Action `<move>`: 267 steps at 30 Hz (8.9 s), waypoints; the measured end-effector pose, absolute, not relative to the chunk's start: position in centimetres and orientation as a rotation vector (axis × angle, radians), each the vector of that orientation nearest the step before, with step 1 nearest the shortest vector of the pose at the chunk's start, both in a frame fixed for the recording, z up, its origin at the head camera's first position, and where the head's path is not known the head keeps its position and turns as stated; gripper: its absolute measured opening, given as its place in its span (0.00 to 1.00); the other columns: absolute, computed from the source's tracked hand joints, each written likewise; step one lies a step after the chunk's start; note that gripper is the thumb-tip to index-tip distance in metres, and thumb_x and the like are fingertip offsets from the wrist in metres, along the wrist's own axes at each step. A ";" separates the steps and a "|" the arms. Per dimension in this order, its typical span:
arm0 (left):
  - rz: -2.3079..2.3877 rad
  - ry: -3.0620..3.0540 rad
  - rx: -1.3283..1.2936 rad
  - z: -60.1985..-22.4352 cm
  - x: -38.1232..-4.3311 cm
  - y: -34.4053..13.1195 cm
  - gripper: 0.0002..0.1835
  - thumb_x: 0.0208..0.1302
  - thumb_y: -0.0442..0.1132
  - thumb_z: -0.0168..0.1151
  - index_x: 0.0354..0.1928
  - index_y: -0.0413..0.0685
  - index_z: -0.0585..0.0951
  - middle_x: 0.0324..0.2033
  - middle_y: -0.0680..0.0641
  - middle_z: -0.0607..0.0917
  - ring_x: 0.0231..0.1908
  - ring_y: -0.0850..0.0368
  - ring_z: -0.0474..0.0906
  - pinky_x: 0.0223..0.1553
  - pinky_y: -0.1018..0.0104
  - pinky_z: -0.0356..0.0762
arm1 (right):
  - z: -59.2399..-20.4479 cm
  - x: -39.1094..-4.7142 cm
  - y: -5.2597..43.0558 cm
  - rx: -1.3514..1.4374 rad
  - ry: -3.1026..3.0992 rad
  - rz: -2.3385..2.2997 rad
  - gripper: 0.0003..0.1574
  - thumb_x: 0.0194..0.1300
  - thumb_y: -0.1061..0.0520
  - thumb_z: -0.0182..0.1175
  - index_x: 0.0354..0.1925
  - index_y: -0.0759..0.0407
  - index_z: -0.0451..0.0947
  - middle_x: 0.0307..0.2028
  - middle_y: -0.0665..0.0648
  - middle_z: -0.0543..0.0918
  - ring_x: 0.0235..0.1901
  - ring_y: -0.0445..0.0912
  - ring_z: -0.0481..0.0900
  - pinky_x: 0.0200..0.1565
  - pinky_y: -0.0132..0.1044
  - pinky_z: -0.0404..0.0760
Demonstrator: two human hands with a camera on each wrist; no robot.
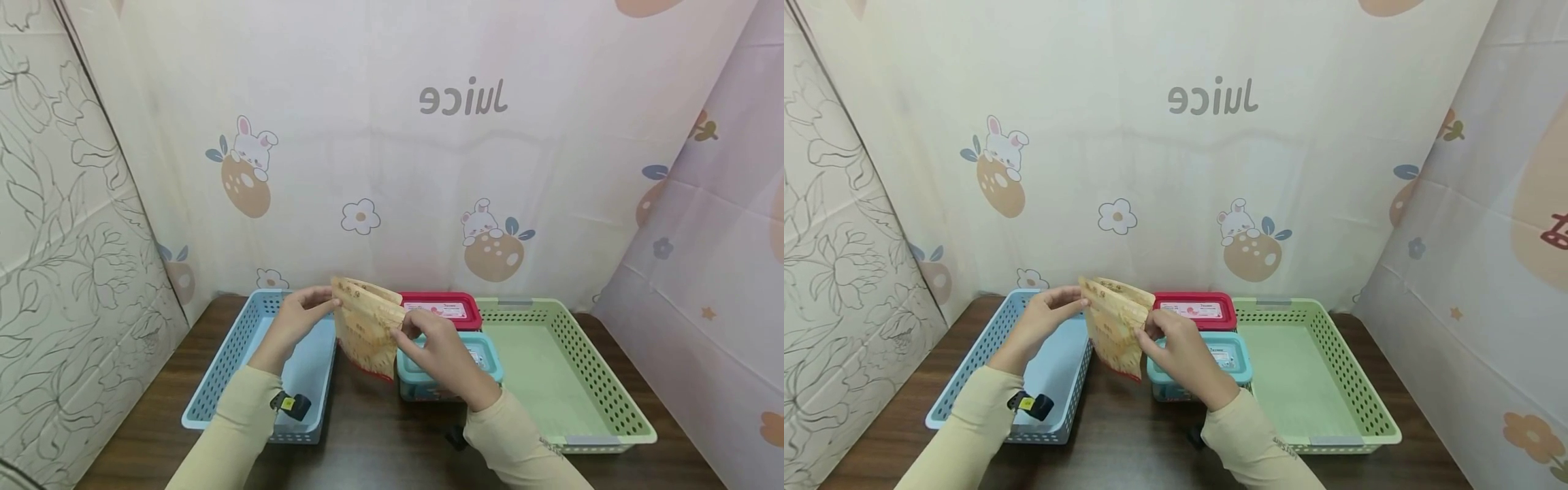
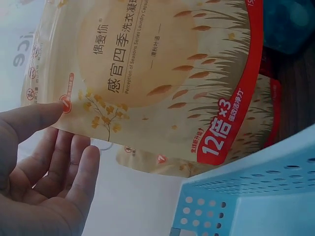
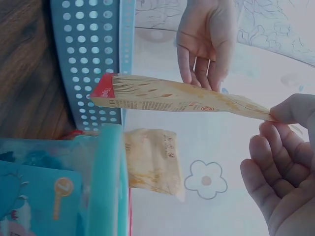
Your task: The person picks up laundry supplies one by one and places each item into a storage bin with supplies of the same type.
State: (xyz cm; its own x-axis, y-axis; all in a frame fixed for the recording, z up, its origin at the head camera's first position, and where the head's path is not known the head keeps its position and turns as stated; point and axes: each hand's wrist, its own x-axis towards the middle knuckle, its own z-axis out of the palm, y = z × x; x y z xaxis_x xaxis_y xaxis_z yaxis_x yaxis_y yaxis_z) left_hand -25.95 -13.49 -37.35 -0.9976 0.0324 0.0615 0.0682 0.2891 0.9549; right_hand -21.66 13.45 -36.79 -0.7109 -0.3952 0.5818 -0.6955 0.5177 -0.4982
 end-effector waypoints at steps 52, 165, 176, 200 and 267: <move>-1.976 -2.327 -0.112 -36.4 -24.4 -13.8 0.26 0.64 0.50 0.71 0.58 0.42 0.81 0.50 0.43 0.83 0.53 0.49 0.78 0.57 0.53 0.77 | -35.3 -23.2 14.2 0.694 -2.384 1.274 0.06 0.66 0.56 0.68 0.40 0.55 0.81 0.30 0.47 0.80 0.27 0.44 0.76 0.31 0.34 0.81; -2.238 -1.954 0.230 -37.1 -25.5 -24.2 0.29 0.67 0.50 0.67 0.66 0.46 0.75 0.52 0.58 0.78 0.53 0.64 0.74 0.64 0.68 0.69 | -38.5 -28.3 1.4 0.592 -2.267 1.873 0.11 0.71 0.49 0.63 0.45 0.54 0.82 0.38 0.49 0.82 0.39 0.44 0.79 0.41 0.36 0.82; -2.282 -1.994 0.414 -39.1 -28.0 -24.5 0.32 0.69 0.48 0.65 0.71 0.45 0.69 0.71 0.46 0.67 0.70 0.53 0.63 0.70 0.62 0.60 | -41.1 -30.1 0.1 0.479 -2.308 1.877 0.11 0.71 0.49 0.63 0.45 0.54 0.83 0.36 0.48 0.81 0.37 0.41 0.78 0.39 0.33 0.80; -2.404 -1.951 0.508 -42.4 -30.6 -25.4 0.35 0.72 0.44 0.62 0.76 0.47 0.62 0.75 0.47 0.58 0.72 0.53 0.59 0.69 0.66 0.61 | -43.5 -31.1 -0.9 0.461 -2.444 1.836 0.15 0.74 0.49 0.60 0.54 0.53 0.81 0.45 0.48 0.82 0.44 0.41 0.80 0.44 0.38 0.82; -2.152 -2.323 0.358 -41.5 -29.9 -25.5 0.48 0.72 0.56 0.58 0.80 0.48 0.43 0.79 0.40 0.43 0.77 0.44 0.42 0.74 0.51 0.47 | -42.8 -31.0 -0.5 0.492 -2.592 1.885 0.46 0.70 0.36 0.60 0.77 0.52 0.58 0.69 0.54 0.71 0.67 0.49 0.69 0.64 0.47 0.73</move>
